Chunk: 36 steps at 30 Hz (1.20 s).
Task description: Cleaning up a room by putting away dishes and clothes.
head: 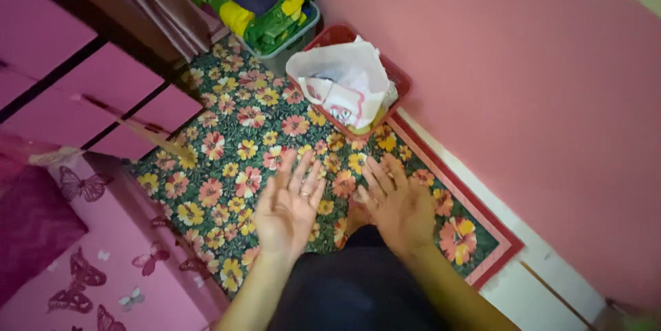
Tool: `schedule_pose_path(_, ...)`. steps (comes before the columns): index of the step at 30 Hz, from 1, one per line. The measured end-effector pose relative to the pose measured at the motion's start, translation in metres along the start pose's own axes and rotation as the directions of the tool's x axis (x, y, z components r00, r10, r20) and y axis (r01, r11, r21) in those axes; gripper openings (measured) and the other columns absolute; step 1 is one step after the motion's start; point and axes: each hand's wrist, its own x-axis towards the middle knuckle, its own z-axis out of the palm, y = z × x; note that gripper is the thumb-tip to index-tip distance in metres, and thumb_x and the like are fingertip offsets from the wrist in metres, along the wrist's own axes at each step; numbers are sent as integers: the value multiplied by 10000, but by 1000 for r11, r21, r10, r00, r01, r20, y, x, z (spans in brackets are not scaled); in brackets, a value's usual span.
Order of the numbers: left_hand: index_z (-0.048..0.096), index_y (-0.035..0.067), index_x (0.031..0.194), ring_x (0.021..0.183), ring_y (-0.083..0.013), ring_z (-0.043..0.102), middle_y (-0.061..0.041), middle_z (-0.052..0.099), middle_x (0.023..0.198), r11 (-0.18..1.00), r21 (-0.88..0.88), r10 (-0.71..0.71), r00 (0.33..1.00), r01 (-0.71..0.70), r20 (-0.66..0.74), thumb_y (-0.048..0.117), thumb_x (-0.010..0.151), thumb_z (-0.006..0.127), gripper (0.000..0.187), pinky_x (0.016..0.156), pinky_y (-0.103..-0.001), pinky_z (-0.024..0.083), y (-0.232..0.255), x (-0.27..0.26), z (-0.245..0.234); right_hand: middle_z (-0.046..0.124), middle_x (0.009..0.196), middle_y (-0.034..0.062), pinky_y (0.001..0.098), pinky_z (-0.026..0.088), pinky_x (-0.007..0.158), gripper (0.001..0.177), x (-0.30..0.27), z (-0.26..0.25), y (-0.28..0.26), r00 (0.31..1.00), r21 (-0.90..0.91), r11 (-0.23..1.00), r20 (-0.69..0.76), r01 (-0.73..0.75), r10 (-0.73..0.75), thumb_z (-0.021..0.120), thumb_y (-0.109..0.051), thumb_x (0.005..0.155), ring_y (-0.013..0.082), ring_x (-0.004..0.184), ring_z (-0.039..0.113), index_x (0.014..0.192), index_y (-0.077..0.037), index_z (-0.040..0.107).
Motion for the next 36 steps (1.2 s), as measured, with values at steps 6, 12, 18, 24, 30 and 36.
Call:
schedule_pose_path(6,413,62,1533,1516,-341,350,-210,392,1618,919,-392,-18,989,-40,-144,534,991,459,720,1245,-496,259,15,89,30,298,1659,262,512,231,1250,891,81,14,-59,984,210,978,-174,7,30,544,-456,906,363,1555,280,1604,-20,201)
schedule_pose_path(12,443,64,1496,1409,-314,485,-202,509,1498,995,-86,-63,981,48,-181,440,1007,481,618,1192,-452,362,11,160,28,318,1658,210,488,225,1250,772,140,1,-82,989,-38,999,-147,21,-26,477,-420,969,326,1551,282,1613,-69,235)
schedule_pose_path(18,544,22,1404,1248,-228,624,-147,669,1307,855,500,-52,981,140,-185,249,1037,545,432,1093,-378,469,-10,248,-26,450,1614,155,434,331,1224,633,209,-23,-68,976,-801,585,-207,-127,-72,542,-299,981,285,1504,421,1555,-71,400)
schedule_pose_path(24,550,40,1406,1239,-280,647,-153,662,1358,322,944,25,997,-75,71,183,967,598,465,1046,-381,519,-20,386,-103,522,1499,227,503,381,1159,628,301,-140,-12,950,-983,-175,6,-51,-312,721,-290,914,407,1426,461,1467,-94,498)
schedule_pose_path(30,505,17,1437,1247,-423,556,-240,579,1374,-340,918,-189,971,-204,147,286,902,683,624,1021,-503,467,-13,522,-199,534,1438,264,575,402,1122,681,376,-224,35,905,-916,-263,-190,-303,-382,808,-319,803,482,1398,454,1406,-115,564)
schedule_pose_path(36,519,56,1410,1218,-405,580,-208,595,1319,-549,815,-317,948,-186,3,355,884,702,632,1005,-513,486,-30,596,-272,334,1538,337,659,357,1047,953,422,-245,66,892,-745,-528,-199,-407,-407,935,-371,568,598,1395,337,1407,-191,521)
